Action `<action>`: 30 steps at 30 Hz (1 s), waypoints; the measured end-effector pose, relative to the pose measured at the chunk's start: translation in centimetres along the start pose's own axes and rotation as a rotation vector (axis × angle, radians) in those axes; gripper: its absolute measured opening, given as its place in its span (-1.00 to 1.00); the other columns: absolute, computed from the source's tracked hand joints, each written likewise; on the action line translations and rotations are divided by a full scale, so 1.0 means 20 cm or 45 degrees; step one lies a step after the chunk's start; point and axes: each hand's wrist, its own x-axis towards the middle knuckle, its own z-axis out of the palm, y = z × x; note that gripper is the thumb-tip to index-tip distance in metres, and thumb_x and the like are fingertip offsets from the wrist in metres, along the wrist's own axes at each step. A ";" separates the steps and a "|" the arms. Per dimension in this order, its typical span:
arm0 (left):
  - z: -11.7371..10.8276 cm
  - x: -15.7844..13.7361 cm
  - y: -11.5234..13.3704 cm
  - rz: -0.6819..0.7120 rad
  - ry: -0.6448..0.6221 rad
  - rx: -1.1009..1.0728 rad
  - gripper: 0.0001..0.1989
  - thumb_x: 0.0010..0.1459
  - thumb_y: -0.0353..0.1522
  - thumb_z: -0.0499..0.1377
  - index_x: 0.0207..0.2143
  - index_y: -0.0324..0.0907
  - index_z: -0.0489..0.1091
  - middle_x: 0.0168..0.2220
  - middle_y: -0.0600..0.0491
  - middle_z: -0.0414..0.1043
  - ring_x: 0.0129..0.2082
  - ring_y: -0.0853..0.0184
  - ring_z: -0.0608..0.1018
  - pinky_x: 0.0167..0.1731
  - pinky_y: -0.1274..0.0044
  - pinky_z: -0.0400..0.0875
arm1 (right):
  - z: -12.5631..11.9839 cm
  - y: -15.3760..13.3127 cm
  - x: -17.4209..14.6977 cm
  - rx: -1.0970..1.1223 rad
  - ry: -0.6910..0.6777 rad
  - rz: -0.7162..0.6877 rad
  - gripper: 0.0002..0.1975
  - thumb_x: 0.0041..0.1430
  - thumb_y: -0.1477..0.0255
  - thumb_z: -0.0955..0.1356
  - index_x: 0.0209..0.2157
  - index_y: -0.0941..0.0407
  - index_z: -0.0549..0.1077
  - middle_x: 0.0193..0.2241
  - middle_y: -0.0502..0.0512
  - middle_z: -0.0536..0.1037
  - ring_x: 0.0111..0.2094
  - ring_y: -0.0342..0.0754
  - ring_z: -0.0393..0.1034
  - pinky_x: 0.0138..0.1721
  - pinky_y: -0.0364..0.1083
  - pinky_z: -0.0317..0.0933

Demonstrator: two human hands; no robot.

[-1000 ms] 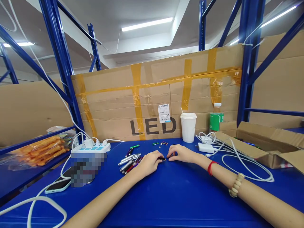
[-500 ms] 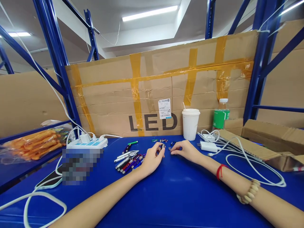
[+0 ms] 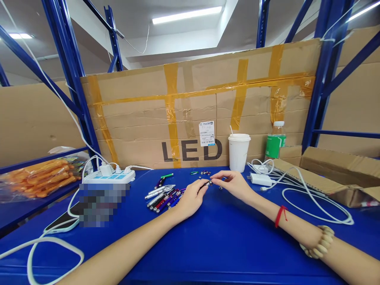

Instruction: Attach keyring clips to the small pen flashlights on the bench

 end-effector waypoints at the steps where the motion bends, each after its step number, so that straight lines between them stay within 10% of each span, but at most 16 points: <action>1: 0.00 0.00 0.00 0.008 0.004 0.004 -0.67 0.17 -0.26 -0.10 -0.11 -0.07 0.34 -0.21 0.07 0.42 -0.22 0.40 0.42 -0.11 0.54 0.30 | 0.00 -0.01 0.00 -0.004 -0.003 0.009 -0.70 -0.07 0.24 0.38 -0.40 0.19 0.54 -0.44 0.14 0.53 -0.39 -0.05 0.39 -0.48 -0.16 0.18; 14: 0.00 -0.04 0.05 -0.012 0.032 -0.180 -0.65 0.17 -0.24 -0.11 -0.06 -0.06 0.31 -0.03 0.12 0.37 -0.08 0.41 0.41 0.02 0.54 0.26 | 0.04 -0.04 -0.02 0.122 0.051 -0.006 -0.72 -0.18 0.23 0.42 -0.51 0.18 0.53 -0.44 0.11 0.47 -0.38 -0.11 0.33 -0.40 -0.14 0.20; 30: 0.01 -0.04 0.02 0.039 -0.202 0.047 -0.68 0.18 -0.23 -0.14 -0.22 -0.14 0.33 -0.37 0.14 0.38 -0.42 0.52 0.33 -0.37 0.68 0.18 | -0.02 0.00 -0.03 0.112 -0.204 -0.193 -0.72 -0.27 0.20 0.48 -0.66 0.14 0.49 -0.54 0.04 0.31 -0.45 -0.16 0.20 -0.41 -0.12 0.13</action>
